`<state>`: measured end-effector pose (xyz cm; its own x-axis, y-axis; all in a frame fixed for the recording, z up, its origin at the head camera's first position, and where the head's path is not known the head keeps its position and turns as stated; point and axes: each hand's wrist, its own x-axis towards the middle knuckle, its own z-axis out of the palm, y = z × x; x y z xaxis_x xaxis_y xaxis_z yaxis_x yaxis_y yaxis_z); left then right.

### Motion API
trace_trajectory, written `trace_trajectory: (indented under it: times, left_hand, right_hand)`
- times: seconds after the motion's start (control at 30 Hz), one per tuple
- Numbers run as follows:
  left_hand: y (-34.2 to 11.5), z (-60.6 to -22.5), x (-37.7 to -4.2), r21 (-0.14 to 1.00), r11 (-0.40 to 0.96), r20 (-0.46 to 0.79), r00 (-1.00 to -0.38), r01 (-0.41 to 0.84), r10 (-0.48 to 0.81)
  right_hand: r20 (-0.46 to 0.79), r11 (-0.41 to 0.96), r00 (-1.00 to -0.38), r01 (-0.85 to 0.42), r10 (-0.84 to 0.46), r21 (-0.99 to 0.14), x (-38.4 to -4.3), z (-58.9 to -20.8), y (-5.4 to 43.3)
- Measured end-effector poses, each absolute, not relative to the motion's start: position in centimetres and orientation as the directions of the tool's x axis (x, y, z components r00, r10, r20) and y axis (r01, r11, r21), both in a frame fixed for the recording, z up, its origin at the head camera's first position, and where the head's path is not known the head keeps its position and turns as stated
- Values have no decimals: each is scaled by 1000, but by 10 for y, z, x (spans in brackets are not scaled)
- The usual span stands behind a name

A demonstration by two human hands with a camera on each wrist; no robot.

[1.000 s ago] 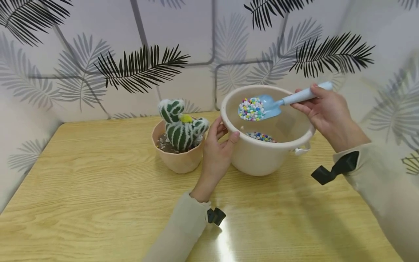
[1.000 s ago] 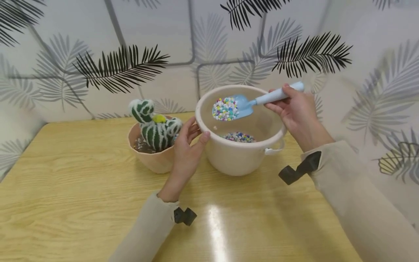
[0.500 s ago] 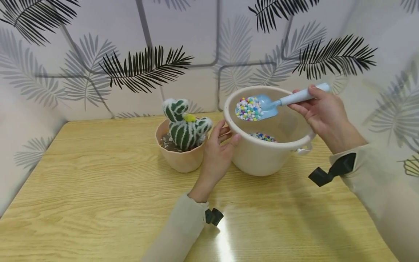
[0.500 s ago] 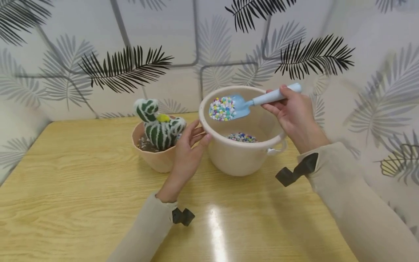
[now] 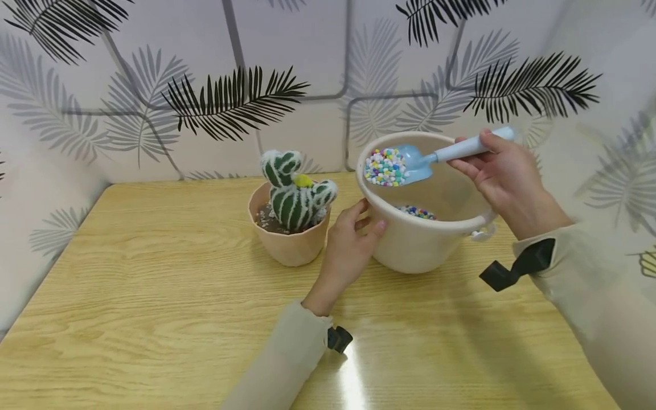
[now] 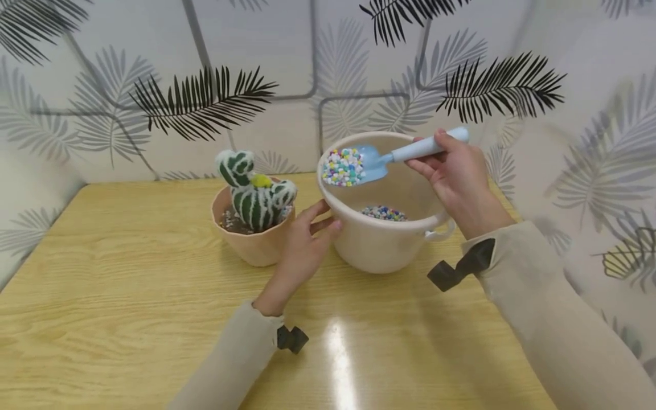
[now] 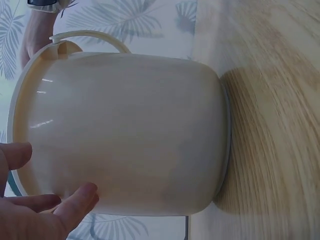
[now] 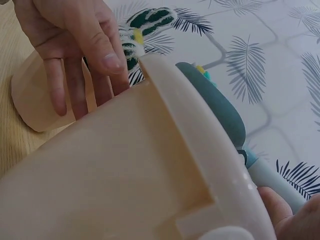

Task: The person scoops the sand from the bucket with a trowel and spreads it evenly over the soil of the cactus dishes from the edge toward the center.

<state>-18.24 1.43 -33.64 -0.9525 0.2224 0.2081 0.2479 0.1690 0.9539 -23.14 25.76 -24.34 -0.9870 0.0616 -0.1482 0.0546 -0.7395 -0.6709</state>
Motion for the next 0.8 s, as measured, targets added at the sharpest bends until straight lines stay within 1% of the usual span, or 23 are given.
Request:
trace_trajectory:
  times: [0.23, 0.33, 0.53, 0.8]
  left_hand:
    - [25, -341, -185, 954, 134, 225, -936, 268, 271]
    - [26, -342, -186, 957, 136, 207, -934, 254, 293]
    - [12, -343, -184, 969, 153, 143, -943, 196, 300]
    - [-12, -344, -179, 939, 232, 180, -938, 254, 296]
  right_hand:
    - [-147, -747, -987, 49, 66, -663, -231, -242, 258]
    - [-140, -753, -988, 47, 60, -656, -231, -243, 256]
    - [-138, -770, -989, 48, 52, -637, -232, -245, 250]
    - [-151, -765, -987, 62, 46, -641, -232, -248, 244]
